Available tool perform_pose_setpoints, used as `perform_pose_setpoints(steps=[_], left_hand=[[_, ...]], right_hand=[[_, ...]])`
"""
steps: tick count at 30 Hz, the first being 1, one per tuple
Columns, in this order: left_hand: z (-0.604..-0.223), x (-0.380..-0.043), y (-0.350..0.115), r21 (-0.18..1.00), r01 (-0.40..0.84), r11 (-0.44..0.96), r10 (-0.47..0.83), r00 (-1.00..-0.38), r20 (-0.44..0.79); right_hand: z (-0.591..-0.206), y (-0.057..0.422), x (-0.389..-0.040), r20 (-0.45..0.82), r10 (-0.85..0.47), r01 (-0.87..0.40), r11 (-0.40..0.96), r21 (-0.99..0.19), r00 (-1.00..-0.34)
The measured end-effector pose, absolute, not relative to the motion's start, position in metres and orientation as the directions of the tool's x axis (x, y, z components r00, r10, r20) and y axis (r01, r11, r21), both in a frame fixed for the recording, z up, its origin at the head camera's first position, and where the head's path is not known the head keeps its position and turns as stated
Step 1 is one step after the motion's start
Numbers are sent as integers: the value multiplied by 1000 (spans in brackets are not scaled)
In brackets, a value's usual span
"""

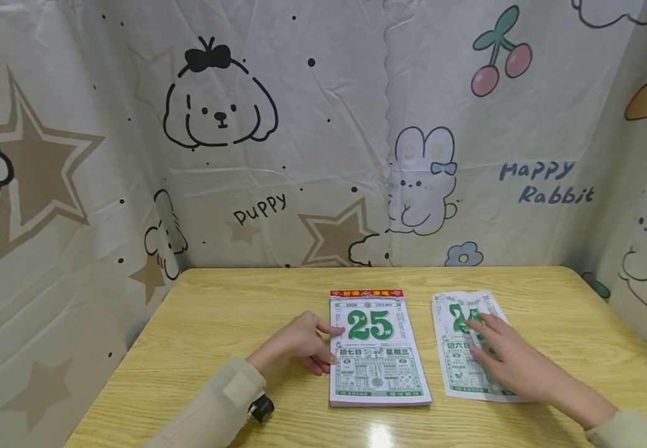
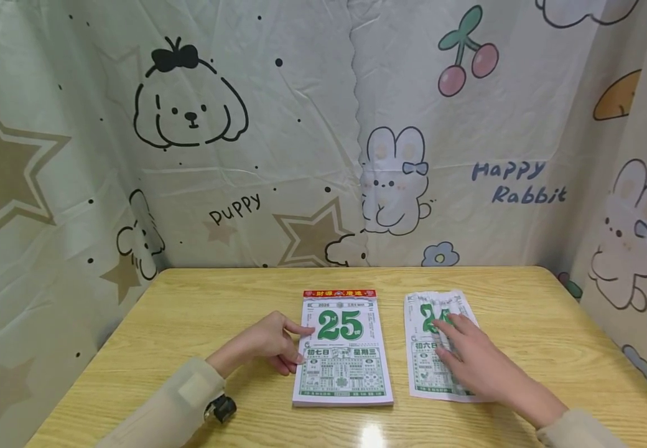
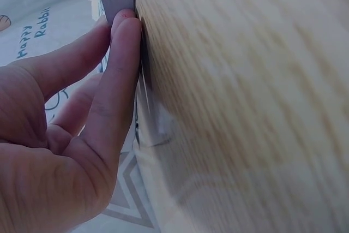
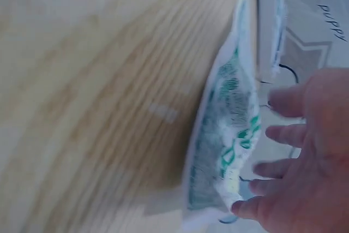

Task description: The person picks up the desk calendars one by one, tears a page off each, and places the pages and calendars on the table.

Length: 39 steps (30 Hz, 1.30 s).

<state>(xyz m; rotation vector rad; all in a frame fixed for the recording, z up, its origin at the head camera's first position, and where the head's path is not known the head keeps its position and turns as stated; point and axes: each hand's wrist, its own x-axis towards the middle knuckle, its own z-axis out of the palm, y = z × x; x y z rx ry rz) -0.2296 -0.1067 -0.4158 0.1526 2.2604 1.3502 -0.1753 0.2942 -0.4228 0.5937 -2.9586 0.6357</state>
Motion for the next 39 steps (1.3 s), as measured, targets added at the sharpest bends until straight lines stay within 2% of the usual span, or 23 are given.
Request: perform_pose_setpoints(steps=[9, 17, 32, 39], left_hand=[[-416, -230, -109, 859, -165, 485, 369, -852, -372], [-417, -230, -115, 868, -169, 467, 408, -830, -381], [-410, -223, -127, 878, -89, 470, 482, -808, -340], [-403, -218, -139, 878, -18, 478, 494, -821, -285]], right_hand=[[-436, 301, -187, -21, -436, -380, 805, -456, -900], [-440, 303, -187, -87, -448, -355, 799, -485, -890], [-445, 314, -187, -84, -367, -338, 910, -239, -927], [-442, 323, -189, -79, -372, -351, 916, -196, -925]])
